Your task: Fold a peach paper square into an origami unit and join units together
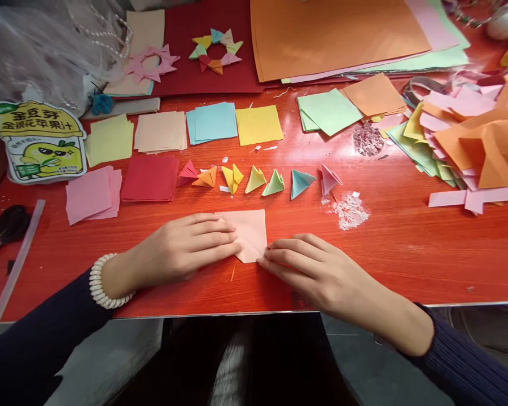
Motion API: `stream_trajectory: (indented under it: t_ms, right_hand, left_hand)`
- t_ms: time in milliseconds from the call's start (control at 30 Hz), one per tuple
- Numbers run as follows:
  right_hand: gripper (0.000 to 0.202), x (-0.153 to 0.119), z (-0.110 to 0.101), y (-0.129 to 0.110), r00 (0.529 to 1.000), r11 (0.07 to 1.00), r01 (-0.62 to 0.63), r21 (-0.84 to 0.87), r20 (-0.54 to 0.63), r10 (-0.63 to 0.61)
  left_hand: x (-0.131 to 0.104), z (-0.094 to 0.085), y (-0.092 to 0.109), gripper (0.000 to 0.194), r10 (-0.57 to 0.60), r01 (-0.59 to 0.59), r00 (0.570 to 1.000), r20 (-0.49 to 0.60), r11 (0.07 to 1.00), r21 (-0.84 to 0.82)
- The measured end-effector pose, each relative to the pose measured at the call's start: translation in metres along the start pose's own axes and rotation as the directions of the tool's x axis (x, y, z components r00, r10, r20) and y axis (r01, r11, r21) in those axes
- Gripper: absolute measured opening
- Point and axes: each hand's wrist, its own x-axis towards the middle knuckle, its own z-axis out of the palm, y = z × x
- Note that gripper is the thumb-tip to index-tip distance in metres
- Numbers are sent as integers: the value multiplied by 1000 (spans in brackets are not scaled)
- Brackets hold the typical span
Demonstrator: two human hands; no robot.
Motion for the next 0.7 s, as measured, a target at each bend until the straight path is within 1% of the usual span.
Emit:
stream_trajectory:
  t_ms: [67, 167, 233, 300, 433, 533, 633, 700]
  right_hand:
    - [41, 1, -3, 2, 1000, 1000, 8, 18, 20, -8]
    - [42, 4, -6, 12, 1000, 1000, 12, -11, 20, -12]
    - [39, 8, -7, 18, 999, 997, 50, -52, 7, -49]
    - [35, 12, -7, 20, 994, 988, 111, -103, -6, -112]
    - [27, 20, -5, 12, 979, 954, 191, -230, -22, -201]
    - [24, 23, -3, 3, 975, 934, 186, -304, -62, -214]
    - [28, 26, -1, -3, 976, 941, 179, -288, -66, -206]
    - [29, 29, 0, -5, 985, 966, 148, -213, -58, -164]
  left_hand:
    - [1, 1, 0, 29, 7, -7, 1000, -1, 1000, -8]
    - [-1, 1, -1, 32, 15, -14, 1000, 22, 998, -53]
    - [-3, 2, -3, 35, 13, -9, 999, 48, 997, -78]
    - [-4, 2, -3, 37, 5, 0, 998, 58, 996, -86]
    - [-3, 3, -2, 33, 7, -5, 999, 31, 998, -58]
    - [-1, 2, 2, 25, 40, -40, 999, 5, 999, 6]
    - [1, 0, 5, 20, 67, -66, 998, -11, 997, 41]
    - [1, -1, 6, 20, 68, -67, 998, -10, 997, 34]
